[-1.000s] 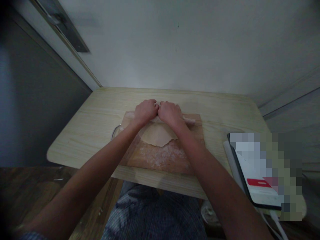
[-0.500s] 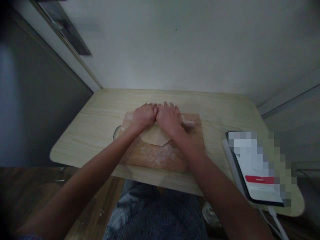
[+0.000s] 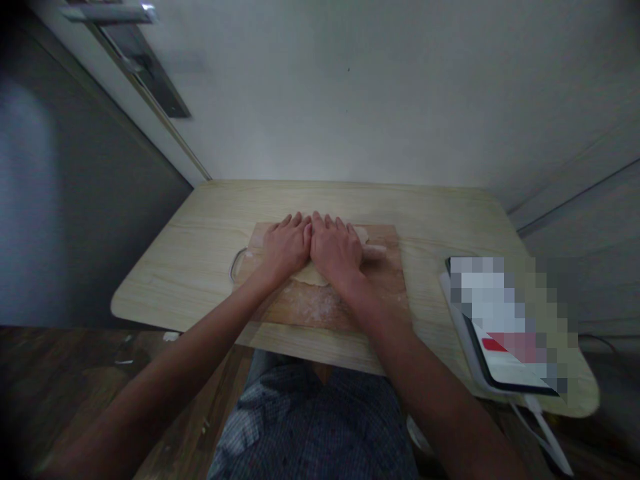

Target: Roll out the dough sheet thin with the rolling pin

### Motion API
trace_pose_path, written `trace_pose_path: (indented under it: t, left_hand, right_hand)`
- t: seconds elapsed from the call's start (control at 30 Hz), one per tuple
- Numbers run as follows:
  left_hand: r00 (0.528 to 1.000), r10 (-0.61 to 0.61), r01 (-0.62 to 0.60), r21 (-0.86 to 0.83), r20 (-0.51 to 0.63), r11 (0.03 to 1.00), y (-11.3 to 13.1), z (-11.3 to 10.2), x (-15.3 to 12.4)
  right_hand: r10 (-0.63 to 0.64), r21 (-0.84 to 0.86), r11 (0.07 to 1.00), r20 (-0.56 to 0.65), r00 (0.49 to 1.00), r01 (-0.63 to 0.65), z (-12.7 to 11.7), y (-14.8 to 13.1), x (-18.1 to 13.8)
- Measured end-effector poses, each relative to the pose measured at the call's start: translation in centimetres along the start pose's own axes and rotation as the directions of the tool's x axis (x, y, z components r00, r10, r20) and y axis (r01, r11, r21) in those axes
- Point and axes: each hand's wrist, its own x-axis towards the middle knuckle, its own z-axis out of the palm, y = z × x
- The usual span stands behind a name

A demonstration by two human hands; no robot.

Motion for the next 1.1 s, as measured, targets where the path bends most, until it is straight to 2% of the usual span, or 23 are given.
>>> trace_pose_path:
  t: [0.27,0.77,0.97,1.1]
  left_hand:
    - [0.996,0.051,-0.051,0.009,-0.071,0.999,-0.1,0.4,-1.9]
    - [0.995,0.058,-0.057,0.015,-0.085,0.998,0.3,0.3,-4.7]
    - [0.991,0.070,-0.073,-0.022,-0.111,0.997,0.4,0.4,-6.2]
    - [0.991,0.090,-0.094,-0.035,-0.100,0.995,0.3,0.2,-5.9]
  right_hand:
    - [-0.039,0.031,0.999,-0.036,0.999,0.040,0.2,-0.3,-1.9]
    - [-0.089,0.062,0.993,-0.112,0.990,0.096,0.7,-0.8,-4.9]
    - [-0.134,0.051,0.989,-0.093,0.987,0.139,0.5,-0.8,-6.2]
    - [-0.151,0.066,0.985,-0.080,0.985,0.156,0.3,-0.5,-5.9]
